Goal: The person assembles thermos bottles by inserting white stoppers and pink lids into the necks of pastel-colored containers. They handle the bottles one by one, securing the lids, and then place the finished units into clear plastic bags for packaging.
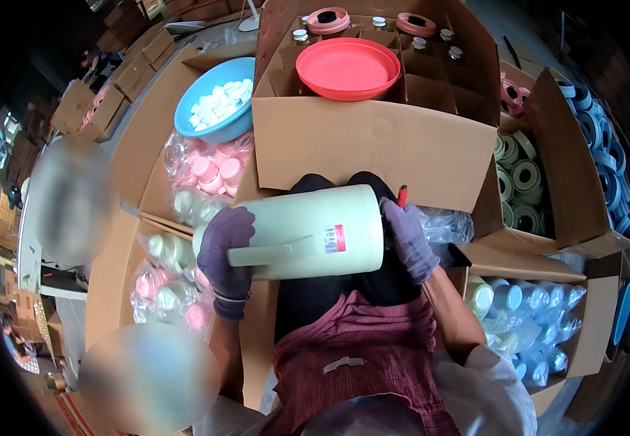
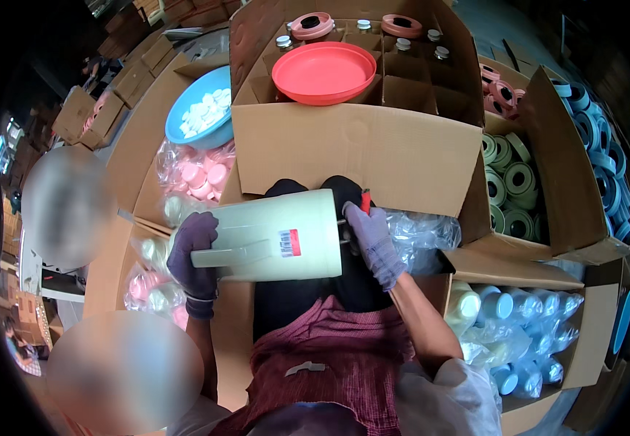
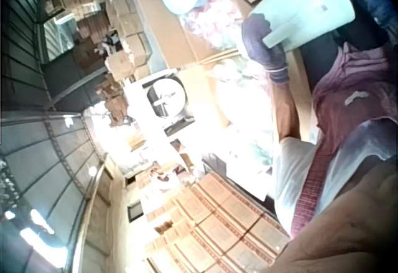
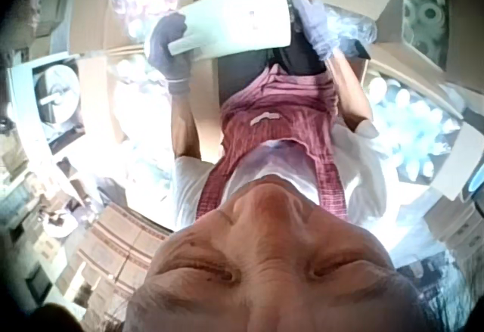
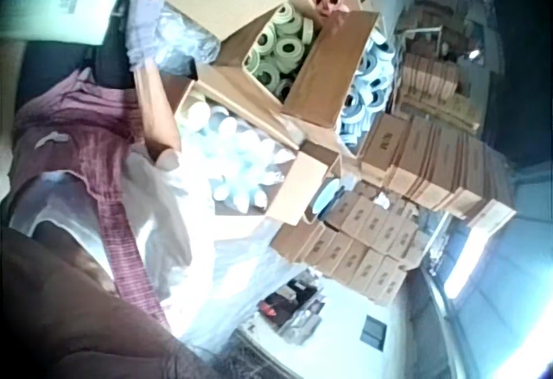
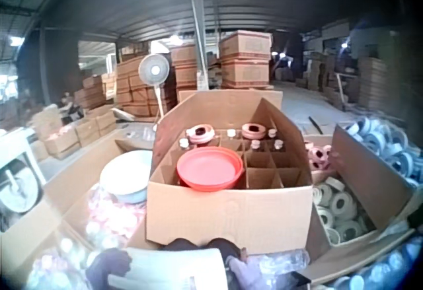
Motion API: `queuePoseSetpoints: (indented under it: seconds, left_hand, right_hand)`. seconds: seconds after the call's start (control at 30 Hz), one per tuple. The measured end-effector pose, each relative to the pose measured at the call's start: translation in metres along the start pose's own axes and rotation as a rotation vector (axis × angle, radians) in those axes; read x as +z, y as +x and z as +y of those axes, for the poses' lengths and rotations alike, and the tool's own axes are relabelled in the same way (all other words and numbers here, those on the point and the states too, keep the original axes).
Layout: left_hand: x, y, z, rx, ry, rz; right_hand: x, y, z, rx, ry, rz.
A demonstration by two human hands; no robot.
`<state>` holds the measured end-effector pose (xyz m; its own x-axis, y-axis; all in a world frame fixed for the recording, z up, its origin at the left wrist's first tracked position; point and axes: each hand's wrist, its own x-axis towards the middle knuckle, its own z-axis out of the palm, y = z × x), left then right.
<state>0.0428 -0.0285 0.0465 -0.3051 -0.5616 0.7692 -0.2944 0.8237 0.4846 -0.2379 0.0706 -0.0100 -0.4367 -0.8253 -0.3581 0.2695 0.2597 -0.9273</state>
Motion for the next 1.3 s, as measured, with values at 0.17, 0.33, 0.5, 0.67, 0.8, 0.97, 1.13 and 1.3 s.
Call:
queuePoseSetpoints:
  seconds: [0.17,0.33,0.5,0.67,0.8,0.97,1.13,1.3]
  left_hand:
    - [-0.001,0.034,-0.049,-0.015,-0.043,-0.105]
    - [0.021,0.085,-0.035,0.617,-0.359,-0.542]
    - [0.101,0.022,0.003,0.716,-0.348,-0.551]
    - [0.066,0.024,-0.115,0.495,-0.274,-0.497]
    - [-0.023,0.013,-0.331,-0.327,0.553,-0.185]
    - [-0.030,-0.009,-0.492,-0.585,1.334,-0.425]
    - [-0.048,0.043,-0.508,-1.085,0.733,-0.043]
    - [0.009,0.098,-0.370,-0.549,-0.345,0.310]
  right_hand:
    - [-0.008,-0.034,-0.012,0.207,0.259,-0.365]
    - [-0.095,0.064,-0.103,-0.437,-0.492,0.110]
    - [-0.005,0.199,-0.181,-1.035,-1.264,0.023]
    - [-0.020,0.302,-0.165,-0.890,-1.689,-0.021]
    - [0.055,0.242,-0.184,-1.113,-1.360,-0.147]
    - [0.058,0.164,-0.171,-1.211,-1.381,-0.035]
    - [0.062,0.147,-0.148,-1.254,-1.499,-0.116]
    - [0.111,0.134,-0.131,-1.075,-1.080,-0.357]
